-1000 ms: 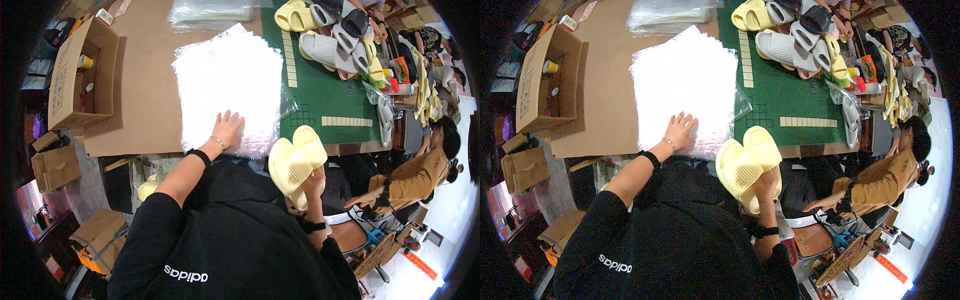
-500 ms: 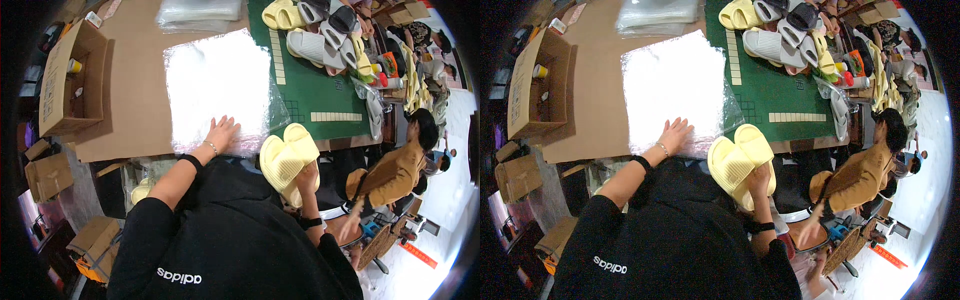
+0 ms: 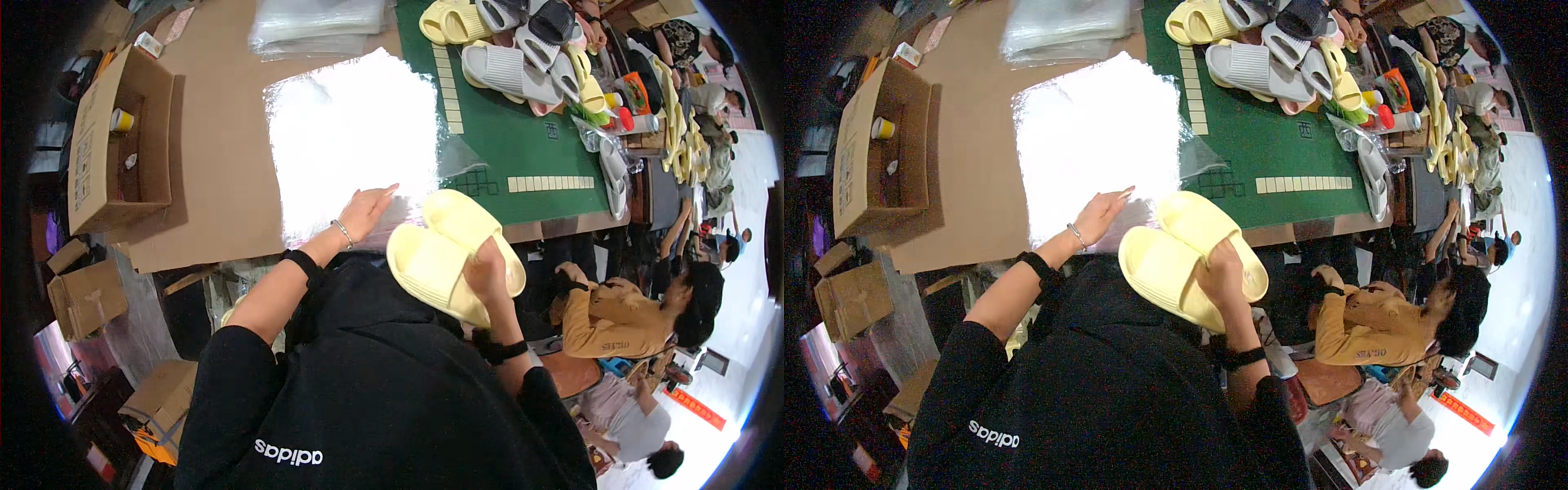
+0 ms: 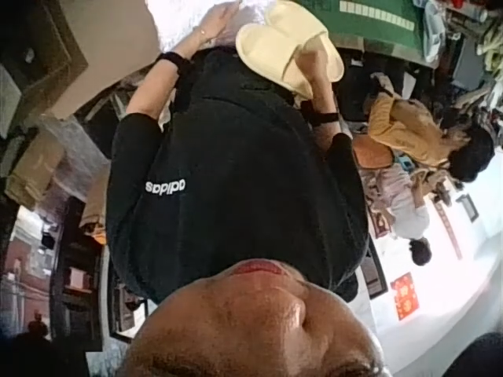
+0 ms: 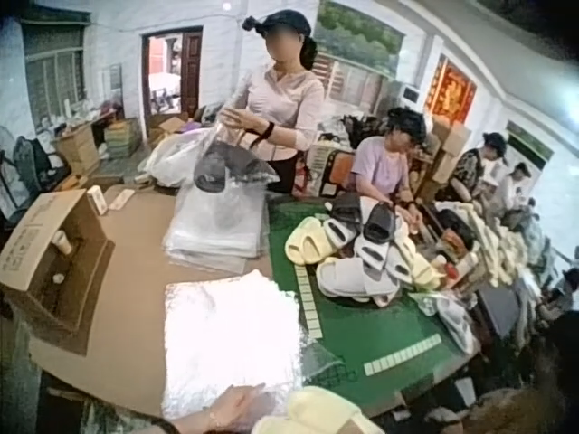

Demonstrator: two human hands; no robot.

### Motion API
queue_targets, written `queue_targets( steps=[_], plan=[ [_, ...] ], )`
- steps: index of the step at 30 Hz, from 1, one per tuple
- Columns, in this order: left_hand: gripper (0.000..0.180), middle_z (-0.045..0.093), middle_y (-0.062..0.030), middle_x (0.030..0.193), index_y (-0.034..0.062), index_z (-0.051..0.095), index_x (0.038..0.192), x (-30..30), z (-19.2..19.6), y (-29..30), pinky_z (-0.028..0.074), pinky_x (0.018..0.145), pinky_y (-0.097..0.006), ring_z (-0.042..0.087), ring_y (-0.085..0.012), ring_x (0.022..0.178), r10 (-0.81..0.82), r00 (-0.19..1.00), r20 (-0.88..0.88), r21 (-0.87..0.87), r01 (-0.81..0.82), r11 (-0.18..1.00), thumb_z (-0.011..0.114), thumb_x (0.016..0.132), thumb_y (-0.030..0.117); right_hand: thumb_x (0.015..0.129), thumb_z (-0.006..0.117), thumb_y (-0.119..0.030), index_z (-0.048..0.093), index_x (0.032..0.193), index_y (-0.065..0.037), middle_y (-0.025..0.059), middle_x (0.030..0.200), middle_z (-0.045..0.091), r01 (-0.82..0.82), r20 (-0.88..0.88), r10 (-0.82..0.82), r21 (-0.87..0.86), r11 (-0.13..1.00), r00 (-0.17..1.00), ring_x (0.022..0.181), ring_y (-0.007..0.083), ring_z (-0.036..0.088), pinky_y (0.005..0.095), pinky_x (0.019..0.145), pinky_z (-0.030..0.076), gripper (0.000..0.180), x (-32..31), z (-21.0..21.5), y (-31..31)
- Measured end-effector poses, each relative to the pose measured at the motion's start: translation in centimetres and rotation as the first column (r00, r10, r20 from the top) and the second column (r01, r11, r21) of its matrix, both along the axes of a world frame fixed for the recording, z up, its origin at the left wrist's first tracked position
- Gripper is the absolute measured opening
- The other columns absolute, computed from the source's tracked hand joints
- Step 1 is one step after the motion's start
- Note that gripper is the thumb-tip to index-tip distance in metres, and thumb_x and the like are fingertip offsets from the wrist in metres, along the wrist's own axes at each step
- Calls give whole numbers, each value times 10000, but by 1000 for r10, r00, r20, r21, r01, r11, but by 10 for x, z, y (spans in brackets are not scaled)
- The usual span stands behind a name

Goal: Placing pairs of foam sandals into plastic bags and then into a large sack.

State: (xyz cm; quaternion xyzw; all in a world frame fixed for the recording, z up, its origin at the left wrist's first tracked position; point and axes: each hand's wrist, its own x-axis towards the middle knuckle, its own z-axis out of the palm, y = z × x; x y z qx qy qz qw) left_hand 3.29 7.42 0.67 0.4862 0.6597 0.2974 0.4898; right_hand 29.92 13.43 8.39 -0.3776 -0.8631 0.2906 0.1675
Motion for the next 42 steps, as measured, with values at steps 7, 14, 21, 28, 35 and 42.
queue_targets(
  steps=[7,14,21,28,35,42],
  plan=[
    [439,255,-101,1397,164,315,1337,17,54,-6,110,1049,-508,214,-322,1285,-224,787,-575,117,350,930,245,916,264,622,606,-89,561,783,11,150,820,548,-5,62,-9,229,973,998,826,335,497,426,739,413,195,-45,-14,18],
    [468,231,-86,1414,182,309,1346,42,104,-12,-24,1056,-493,129,-304,1321,-277,818,-503,342,483,806,168,932,348,714,535,-189,561,776,-8,130,877,554,-69,322,-16,250,966,947,916,284,481,370,787,389,193,-117,-58,34],
    [414,273,-81,1398,171,365,1318,42,159,-49,7,1056,-493,162,-332,1310,-366,893,-262,357,442,823,364,905,203,759,499,-179,573,782,16,176,814,573,279,46,-282,60,958,958,791,322,553,398,696,442,210,-219,-36,60],
    [409,483,-123,1209,97,516,1179,-69,186,-79,215,1023,-473,405,-324,1158,2,879,-478,274,147,950,463,784,3,881,418,-344,478,1067,1,188,971,533,-262,-431,-553,-895,360,713,891,249,518,361,797,405,396,-347,-8,-3],
    [341,506,-130,1158,76,540,1129,-188,95,-167,309,944,-475,436,-318,1110,5,638,-770,-1,-10,1000,503,790,81,836,523,-190,602,887,13,163,809,619,-914,-304,942,-407,8,143,815,233,575,366,734,434,223,-286,8,-44],
    [593,365,-194,1282,63,438,1229,-119,64,-152,179,1013,-527,275,-389,1225,153,533,-832,67,-178,982,598,665,156,699,609,-109,560,900,43,199,904,565,407,-75,-401,237,882,913,898,345,519,400,790,402,257,-156,-9,249]
  ],
)
